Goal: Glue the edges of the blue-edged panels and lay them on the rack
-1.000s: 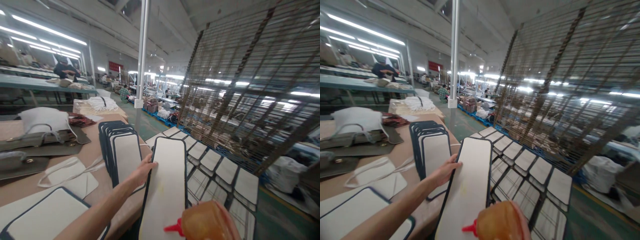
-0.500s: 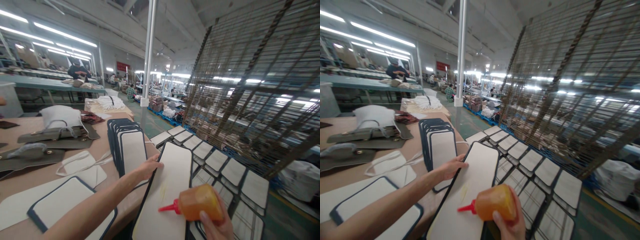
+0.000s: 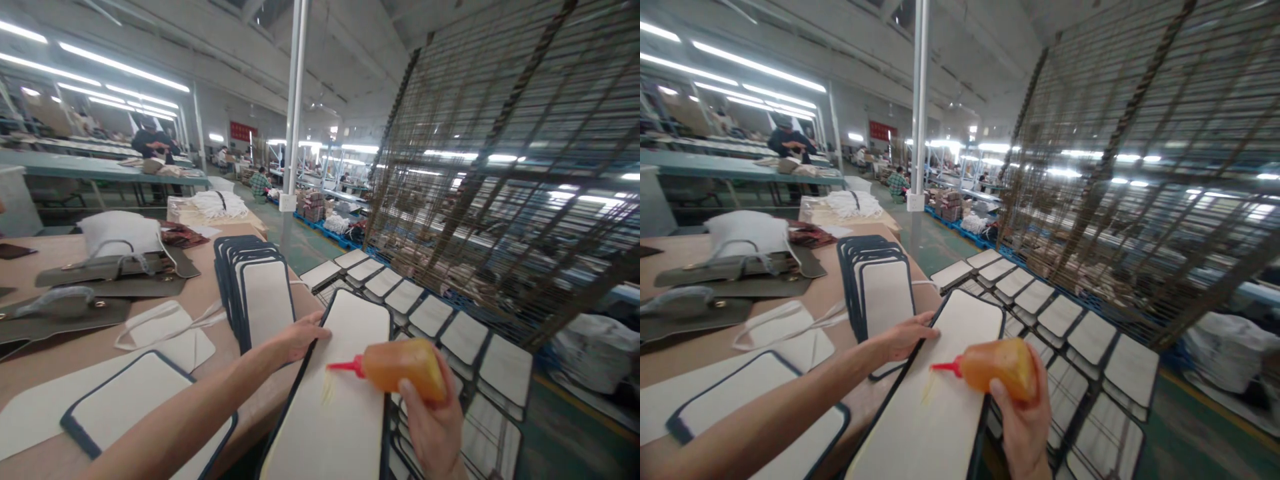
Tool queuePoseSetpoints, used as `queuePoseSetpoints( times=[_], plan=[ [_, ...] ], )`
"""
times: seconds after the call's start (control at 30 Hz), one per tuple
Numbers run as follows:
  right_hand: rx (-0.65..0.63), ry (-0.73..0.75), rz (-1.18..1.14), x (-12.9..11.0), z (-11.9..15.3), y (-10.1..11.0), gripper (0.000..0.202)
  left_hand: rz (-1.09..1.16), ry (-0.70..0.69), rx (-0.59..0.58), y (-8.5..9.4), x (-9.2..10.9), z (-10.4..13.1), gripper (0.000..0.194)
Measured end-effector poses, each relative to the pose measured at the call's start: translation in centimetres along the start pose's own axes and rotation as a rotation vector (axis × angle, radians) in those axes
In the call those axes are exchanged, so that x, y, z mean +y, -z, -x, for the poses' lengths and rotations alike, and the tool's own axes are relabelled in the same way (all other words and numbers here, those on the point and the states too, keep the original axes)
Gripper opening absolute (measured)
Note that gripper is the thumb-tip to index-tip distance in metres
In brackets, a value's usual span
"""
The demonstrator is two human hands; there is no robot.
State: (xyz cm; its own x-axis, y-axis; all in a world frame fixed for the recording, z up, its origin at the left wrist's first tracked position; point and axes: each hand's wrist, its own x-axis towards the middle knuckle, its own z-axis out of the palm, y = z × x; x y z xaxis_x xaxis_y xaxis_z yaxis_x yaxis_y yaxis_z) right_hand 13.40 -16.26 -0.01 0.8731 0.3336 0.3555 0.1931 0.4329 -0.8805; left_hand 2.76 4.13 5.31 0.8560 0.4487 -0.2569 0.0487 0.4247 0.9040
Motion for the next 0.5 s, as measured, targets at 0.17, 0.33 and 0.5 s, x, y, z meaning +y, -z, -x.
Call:
queuePoseSetpoints(
  times=[0.17,0.33,0.5],
  plan=[
    [-0.010,-0.040,-0.001,-0.5,0.3,0.6,0.074,0.018,-0.017,-0.010,0.1,0.3,-0.3,0.053],
    [0.054,-0.089,0.042,-0.7,2.1,0.4,0.078,0.010,-0.015,-0.002,0.4,0.3,-0.1,0.055],
    [0.386,0.144,-0.202,-4.1,-3.7,-0.7,0.063,0.039,0.015,-0.028,-0.4,-0.1,0.8,0.053]
  ],
)
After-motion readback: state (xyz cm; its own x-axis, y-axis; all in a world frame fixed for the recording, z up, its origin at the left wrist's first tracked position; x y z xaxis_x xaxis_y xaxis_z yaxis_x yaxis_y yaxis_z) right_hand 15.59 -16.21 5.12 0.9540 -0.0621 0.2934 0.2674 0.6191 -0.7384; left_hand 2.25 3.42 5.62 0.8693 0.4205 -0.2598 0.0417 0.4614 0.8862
